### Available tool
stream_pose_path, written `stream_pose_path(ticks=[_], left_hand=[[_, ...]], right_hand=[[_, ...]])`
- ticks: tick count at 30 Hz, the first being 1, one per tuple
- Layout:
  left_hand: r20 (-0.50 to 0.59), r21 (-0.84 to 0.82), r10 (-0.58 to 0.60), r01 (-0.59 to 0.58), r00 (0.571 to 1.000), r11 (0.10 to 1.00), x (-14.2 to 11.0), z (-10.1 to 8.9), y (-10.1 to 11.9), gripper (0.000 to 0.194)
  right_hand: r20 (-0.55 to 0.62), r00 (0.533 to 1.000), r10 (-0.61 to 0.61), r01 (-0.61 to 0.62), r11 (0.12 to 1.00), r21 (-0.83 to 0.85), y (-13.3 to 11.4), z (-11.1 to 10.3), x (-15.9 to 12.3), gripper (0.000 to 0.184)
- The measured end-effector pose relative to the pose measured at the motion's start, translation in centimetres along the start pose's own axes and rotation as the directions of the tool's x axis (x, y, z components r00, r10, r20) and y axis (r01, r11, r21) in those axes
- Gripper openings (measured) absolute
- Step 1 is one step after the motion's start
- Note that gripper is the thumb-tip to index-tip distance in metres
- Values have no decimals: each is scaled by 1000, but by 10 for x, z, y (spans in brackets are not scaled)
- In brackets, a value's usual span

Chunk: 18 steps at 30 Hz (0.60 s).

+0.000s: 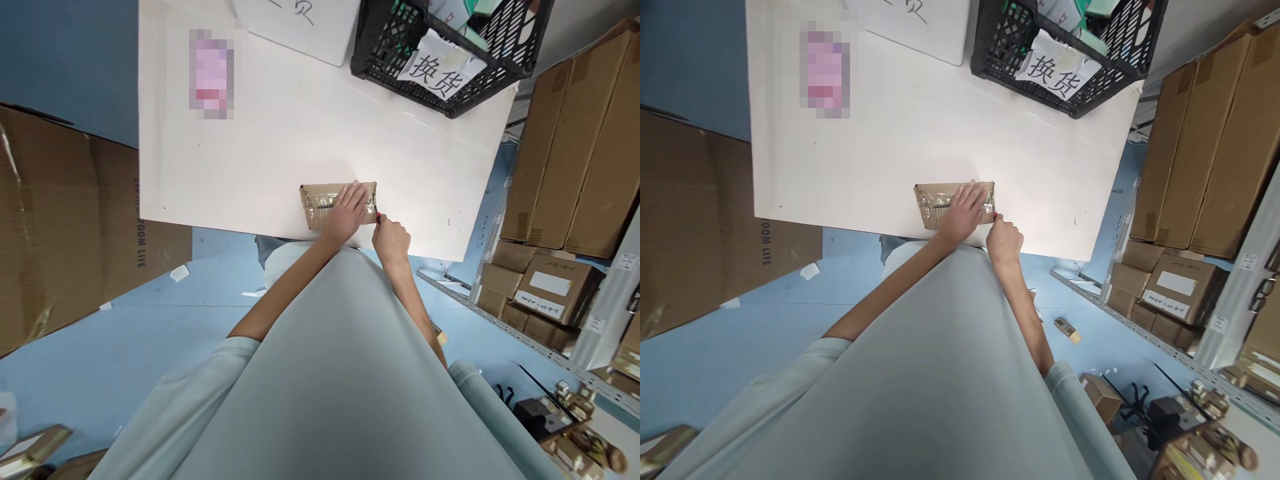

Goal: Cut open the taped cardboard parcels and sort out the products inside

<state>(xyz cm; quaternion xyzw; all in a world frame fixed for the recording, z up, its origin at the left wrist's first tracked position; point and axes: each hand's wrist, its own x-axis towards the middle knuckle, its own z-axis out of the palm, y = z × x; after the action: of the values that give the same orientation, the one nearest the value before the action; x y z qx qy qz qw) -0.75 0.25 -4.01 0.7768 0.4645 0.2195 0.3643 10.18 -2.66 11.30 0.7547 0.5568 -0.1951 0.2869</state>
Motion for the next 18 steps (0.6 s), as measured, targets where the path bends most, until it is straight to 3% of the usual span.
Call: stream_pose_path(ticks=[7,12,15,18], left_hand=[[-9,61,10,-9,1000,998,-4,0,7,58],[-2,-31,11,-11,1000,999,-3,-7,0,53],[-92,-93,-56,48,994,995,-11,-41,-24,50],[-213,-72,-228,217,950,974,-24,-92,-59,43]], right_hand=[[17,999,41,-42,999,13,1,2,-2,47],[13,1000,15,-16,999,31,5,-14,-12,42],[9,998,-61,60,994,91,6,-22,-29,42],[34,972,-232,220,954,201,-7,-22,-37,39]])
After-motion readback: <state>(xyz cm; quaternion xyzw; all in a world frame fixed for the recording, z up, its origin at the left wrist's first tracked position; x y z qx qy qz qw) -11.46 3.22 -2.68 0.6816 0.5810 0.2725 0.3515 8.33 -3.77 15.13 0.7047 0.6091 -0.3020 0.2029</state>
